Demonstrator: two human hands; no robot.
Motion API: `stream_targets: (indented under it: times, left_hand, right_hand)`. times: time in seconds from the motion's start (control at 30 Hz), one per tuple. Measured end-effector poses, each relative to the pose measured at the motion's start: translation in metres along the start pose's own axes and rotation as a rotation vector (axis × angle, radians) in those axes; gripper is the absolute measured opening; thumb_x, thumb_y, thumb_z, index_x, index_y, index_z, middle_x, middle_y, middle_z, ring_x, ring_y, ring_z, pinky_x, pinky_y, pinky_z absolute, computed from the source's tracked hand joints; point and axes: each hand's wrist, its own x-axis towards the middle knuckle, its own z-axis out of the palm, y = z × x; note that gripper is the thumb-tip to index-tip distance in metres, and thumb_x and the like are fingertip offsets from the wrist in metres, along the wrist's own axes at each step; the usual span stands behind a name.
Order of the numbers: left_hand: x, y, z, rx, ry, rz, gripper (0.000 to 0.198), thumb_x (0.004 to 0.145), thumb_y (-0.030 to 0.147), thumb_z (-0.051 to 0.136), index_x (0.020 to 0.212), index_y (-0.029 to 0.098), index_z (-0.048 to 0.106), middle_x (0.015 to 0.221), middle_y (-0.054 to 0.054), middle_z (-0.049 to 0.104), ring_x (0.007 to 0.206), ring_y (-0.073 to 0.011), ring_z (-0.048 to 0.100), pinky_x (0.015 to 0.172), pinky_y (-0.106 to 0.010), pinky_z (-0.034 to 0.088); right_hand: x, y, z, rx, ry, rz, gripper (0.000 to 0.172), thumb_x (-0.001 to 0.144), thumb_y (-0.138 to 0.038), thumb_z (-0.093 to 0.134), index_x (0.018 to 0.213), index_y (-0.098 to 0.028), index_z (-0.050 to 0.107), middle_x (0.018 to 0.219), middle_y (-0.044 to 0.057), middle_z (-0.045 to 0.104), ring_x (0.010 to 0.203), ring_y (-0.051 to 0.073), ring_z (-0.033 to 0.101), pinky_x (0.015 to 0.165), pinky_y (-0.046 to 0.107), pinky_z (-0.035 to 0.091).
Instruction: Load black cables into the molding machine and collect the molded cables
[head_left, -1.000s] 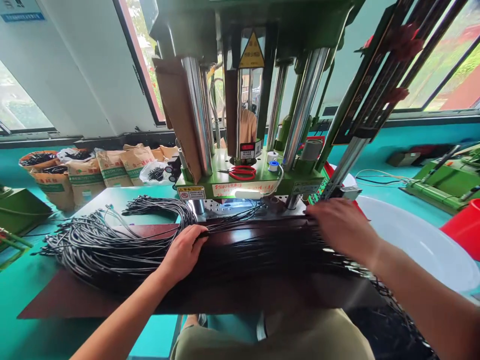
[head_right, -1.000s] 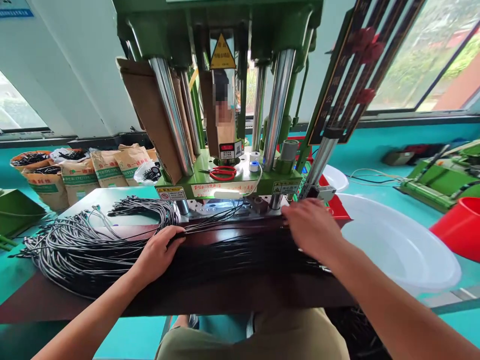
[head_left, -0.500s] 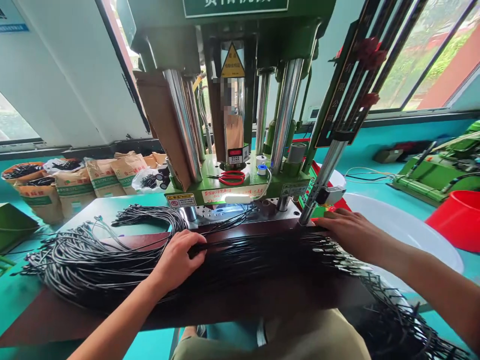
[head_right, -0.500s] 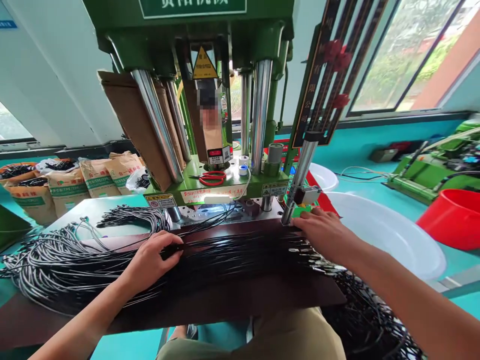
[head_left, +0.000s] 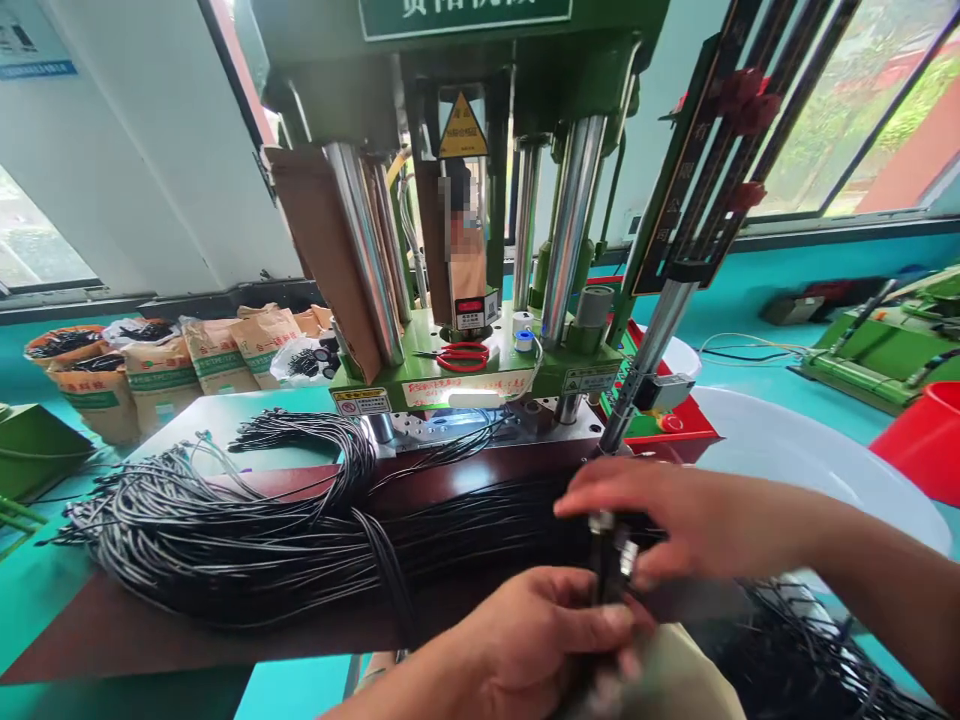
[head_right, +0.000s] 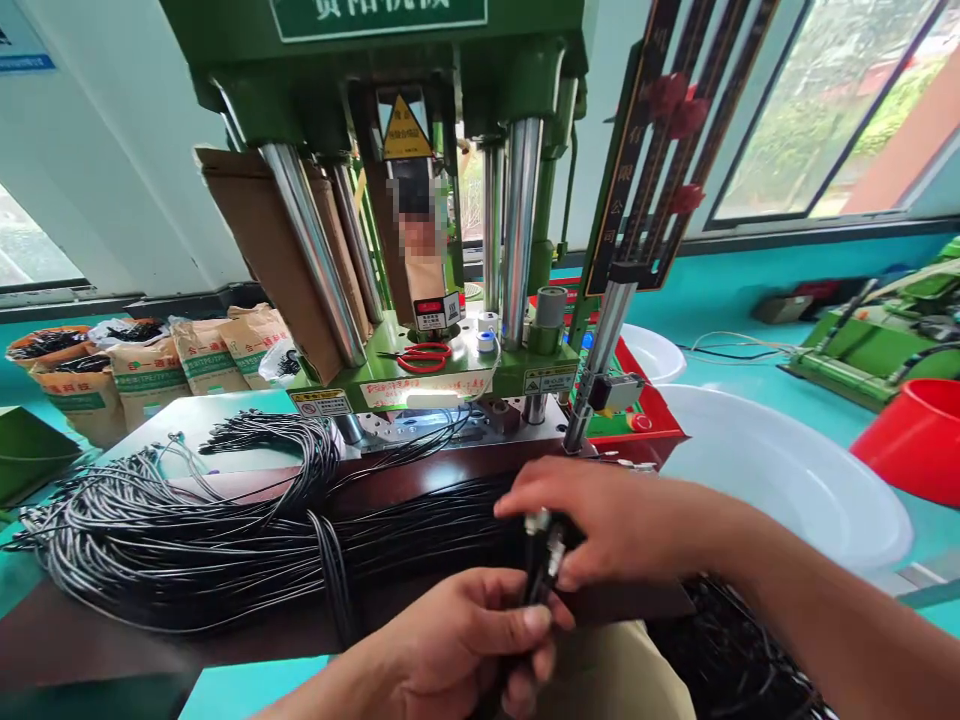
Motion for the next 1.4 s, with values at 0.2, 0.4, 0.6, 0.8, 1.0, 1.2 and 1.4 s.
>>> stream_targets:
  times: [0.2,0.4,0.6,0.8,1.0,1.2,1.4]
  left_hand:
    - [-0.001,-0.01,-0.02,-0.2,0.112,0.16,0.026,0.076,0.026,0.069,0.096,0.011,0.06,0.069,-0.003,0.058,0.048,-0.0079,0.049,0.049,-0.022,0.036]
    - [0.002,-0.006,-0.023,-0.275,0.197,0.226,0.021,0.076,0.019,0.069,0.094,0.013,0.059,0.08,-0.006,0.063,0.061,-0.0116,0.06,0.058,-0.024,0.046]
    - [-0.001,-0.005,-0.029,-0.303,0.291,0.213,0.024,0.074,0.017,0.072,0.095,0.012,0.062,0.086,-0.009,0.066,0.069,-0.0148,0.065,0.067,-0.029,0.052]
    - [-0.003,-0.003,-0.031,-0.289,0.315,0.262,0.025,0.076,0.018,0.07,0.1,0.012,0.064,0.093,-0.011,0.067,0.075,-0.0177,0.067,0.072,-0.031,0.054]
    - [-0.005,0.002,-0.035,-0.286,0.278,0.287,0.022,0.08,0.018,0.065,0.101,0.012,0.063,0.102,-0.015,0.067,0.08,-0.0203,0.068,0.078,-0.037,0.054]
    - [-0.007,0.003,-0.031,-0.262,0.265,0.239,0.021,0.08,0.013,0.063,0.1,0.012,0.061,0.098,-0.012,0.066,0.08,-0.0212,0.068,0.079,-0.039,0.053]
    - [-0.005,0.001,-0.029,-0.233,0.334,0.228,0.024,0.074,0.008,0.067,0.097,0.011,0.06,0.081,-0.005,0.062,0.069,-0.0144,0.063,0.066,-0.031,0.054]
  right_hand:
    - [0.018,0.024,0.04,0.738,0.2,0.177,0.052,0.09,-0.057,0.043,0.128,-0.025,0.058,0.126,0.009,0.062,0.115,0.027,0.057,0.096,0.045,0.046]
    - [0.026,0.003,0.061,0.69,0.159,0.06,0.048,0.093,-0.054,0.04,0.123,-0.023,0.062,0.126,0.007,0.063,0.116,0.025,0.056,0.102,0.042,0.041]
    - [0.026,0.012,0.057,0.783,0.228,0.046,0.043,0.093,-0.05,0.043,0.12,-0.023,0.062,0.117,0.006,0.065,0.112,0.022,0.056,0.096,0.039,0.045]
    - [0.022,0.008,0.071,0.808,0.139,0.172,0.032,0.079,-0.038,0.068,0.103,-0.018,0.063,0.08,0.0,0.063,0.07,0.016,0.061,0.064,0.029,0.048]
    - [0.024,0.009,0.076,1.019,0.203,0.241,0.045,0.077,-0.039,0.07,0.115,-0.019,0.056,0.078,-0.002,0.062,0.06,0.013,0.059,0.053,0.025,0.043]
    - [0.024,0.008,0.079,1.027,0.136,0.216,0.028,0.081,-0.04,0.065,0.095,-0.016,0.064,0.074,0.001,0.064,0.06,0.012,0.054,0.058,0.027,0.044]
    - [0.025,0.007,0.08,0.965,0.185,0.146,0.034,0.082,-0.037,0.065,0.11,-0.019,0.061,0.084,0.001,0.061,0.072,0.015,0.057,0.062,0.027,0.046]
